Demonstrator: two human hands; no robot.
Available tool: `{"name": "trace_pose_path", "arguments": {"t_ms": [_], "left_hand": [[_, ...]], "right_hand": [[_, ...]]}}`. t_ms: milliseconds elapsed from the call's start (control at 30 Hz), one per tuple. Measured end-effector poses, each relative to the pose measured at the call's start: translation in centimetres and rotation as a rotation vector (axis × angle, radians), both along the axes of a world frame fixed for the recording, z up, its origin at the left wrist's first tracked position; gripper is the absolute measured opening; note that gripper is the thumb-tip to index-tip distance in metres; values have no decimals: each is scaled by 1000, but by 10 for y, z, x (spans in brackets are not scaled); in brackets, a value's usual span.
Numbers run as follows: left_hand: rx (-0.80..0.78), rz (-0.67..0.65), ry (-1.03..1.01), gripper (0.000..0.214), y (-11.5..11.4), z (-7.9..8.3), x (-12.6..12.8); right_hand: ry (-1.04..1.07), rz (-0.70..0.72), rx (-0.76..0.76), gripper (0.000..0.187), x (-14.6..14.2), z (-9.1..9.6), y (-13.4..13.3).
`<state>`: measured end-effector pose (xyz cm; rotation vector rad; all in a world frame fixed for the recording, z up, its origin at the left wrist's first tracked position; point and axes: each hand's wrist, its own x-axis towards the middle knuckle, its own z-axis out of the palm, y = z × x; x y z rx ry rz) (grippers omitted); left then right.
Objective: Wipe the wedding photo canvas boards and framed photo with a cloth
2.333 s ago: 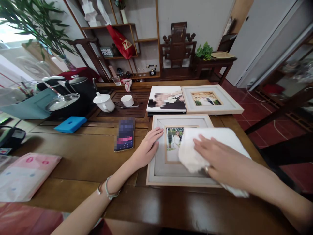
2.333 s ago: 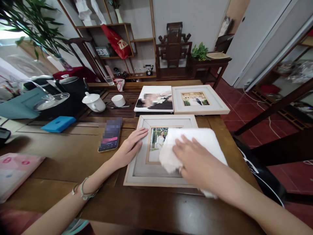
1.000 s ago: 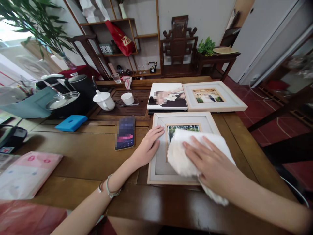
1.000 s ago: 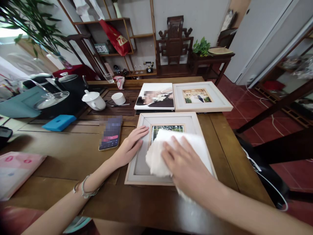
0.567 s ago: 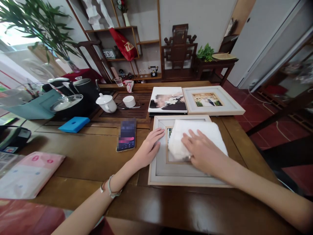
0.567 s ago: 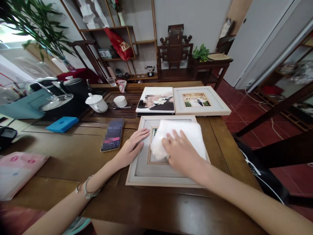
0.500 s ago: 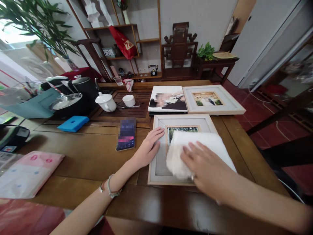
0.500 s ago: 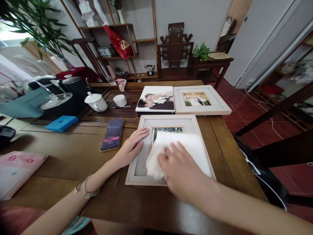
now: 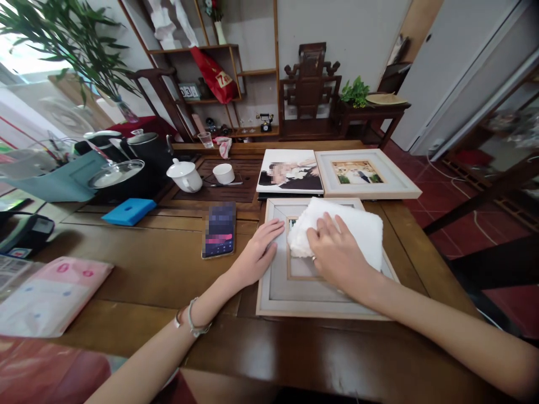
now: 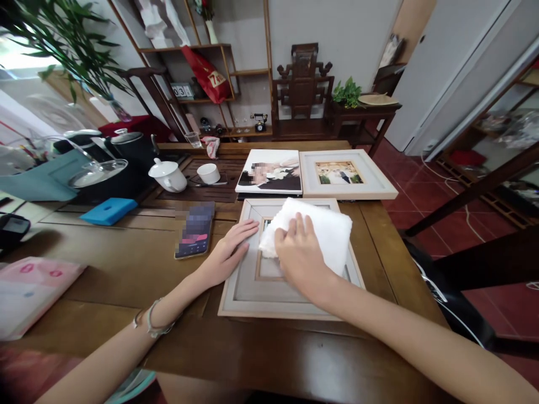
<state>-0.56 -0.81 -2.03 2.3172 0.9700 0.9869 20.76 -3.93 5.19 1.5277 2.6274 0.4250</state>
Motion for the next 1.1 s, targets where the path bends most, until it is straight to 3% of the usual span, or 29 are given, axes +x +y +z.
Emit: {"name": "trace_pose_path", "arguments": {"t_ms": [67,167,300,400,533,700,967,1033,1100], "left_hand": [[-10,5,-7,41,0,0,0],[-20,17,-10,42,1,0,0],[0,-34,-16,45,2,-1,-2],[7,-49,-24,46,3,-2,-3],[15,-43,-30,45,3,-2,-2],[25,0,8,44,1,-1,1],[35,3,34,44,0,0,1],[34,0,33,44,0,0,1],[38,-1,31,43,1,-1,1]], "right_hand": [[1,73,-68,38,-11,4,-10],[25,253,-100,36,-30,6,-46],[144,425,198,23,-46,-5,-88],[251,464,341,20,-42,-19,-97],[318,483,271,27,-23,-30,-92],[255,451,123,44,4,-24,-79],[130,95,-60,65,43,-19,19],[166,63,-105,64,40,-17,28],[185,94,-187,67,31,-13,18]]}}
